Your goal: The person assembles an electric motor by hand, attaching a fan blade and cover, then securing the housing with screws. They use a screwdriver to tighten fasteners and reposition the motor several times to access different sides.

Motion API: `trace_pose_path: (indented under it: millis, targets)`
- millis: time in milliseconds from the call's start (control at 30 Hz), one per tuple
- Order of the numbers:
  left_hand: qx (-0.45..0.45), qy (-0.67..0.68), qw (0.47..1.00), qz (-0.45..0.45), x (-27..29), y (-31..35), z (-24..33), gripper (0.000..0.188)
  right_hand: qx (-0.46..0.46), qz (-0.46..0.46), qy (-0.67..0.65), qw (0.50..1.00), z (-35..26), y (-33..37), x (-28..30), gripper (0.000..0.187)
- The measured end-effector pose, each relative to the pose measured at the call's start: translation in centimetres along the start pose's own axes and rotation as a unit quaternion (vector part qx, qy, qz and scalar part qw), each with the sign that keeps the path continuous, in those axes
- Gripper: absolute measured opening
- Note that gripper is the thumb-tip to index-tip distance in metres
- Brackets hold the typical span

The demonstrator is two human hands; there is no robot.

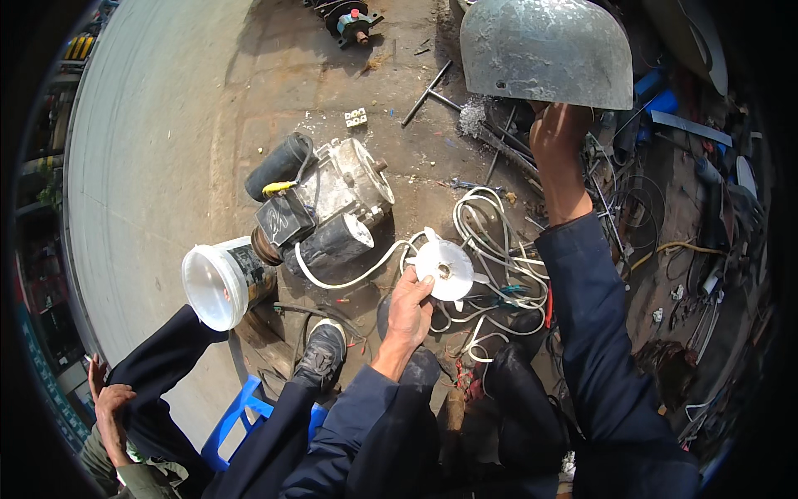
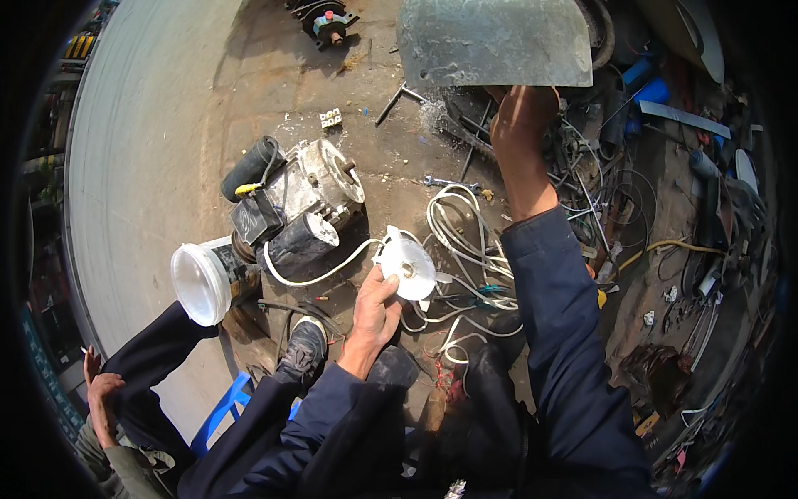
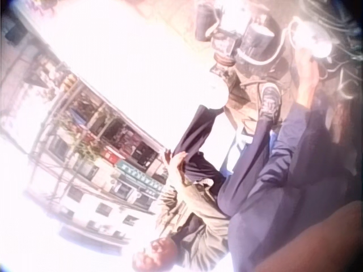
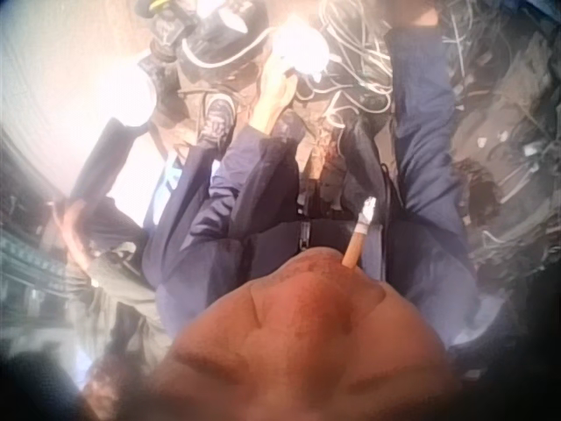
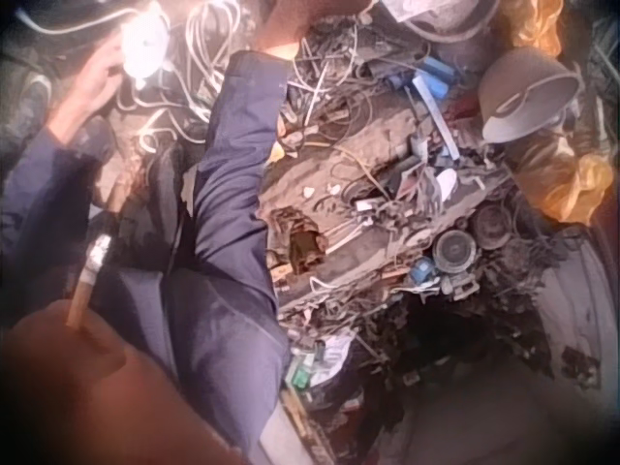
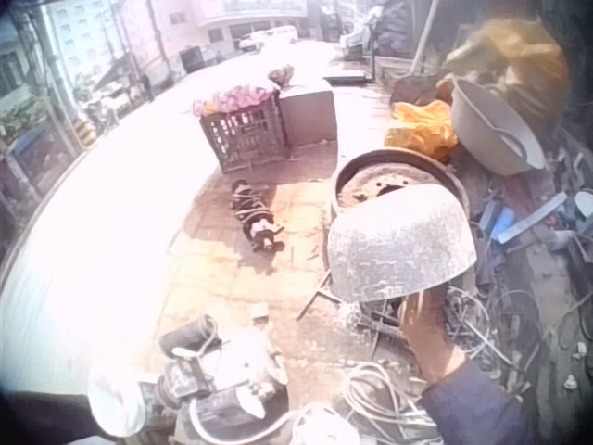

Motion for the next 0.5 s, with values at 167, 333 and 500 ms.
trace_pose_path:
  millis: [167,333,500]
  targets:
    - [-0.007,-0.017,1.0,0.007,0.0,0.1,0.1,0.036,0.43,0.042,0.78,0.453,-0.3,0.4,-5.2,0.018]
    - [-0.008,-0.015,1.0,0.009,0.3,0.0,0.2,0.033,0.318,0.141,0.862,0.369,2.0,-2.6,-0.7,0.027]
    - [-0.006,-0.014,1.0,0.019,0.5,-0.1,0.3,0.033,0.105,0.242,0.935,0.238,0.3,-7.9,5.5,0.03]
Point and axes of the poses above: each hand's wrist, its own y-axis away from the middle knuckle, its own x-axis out of the back of the hand, z = x × y, the point moved 9 cm from there along -y, towards the middle knuckle, and after that the axes turned 2 degrees about z, right-handed, at the moved point
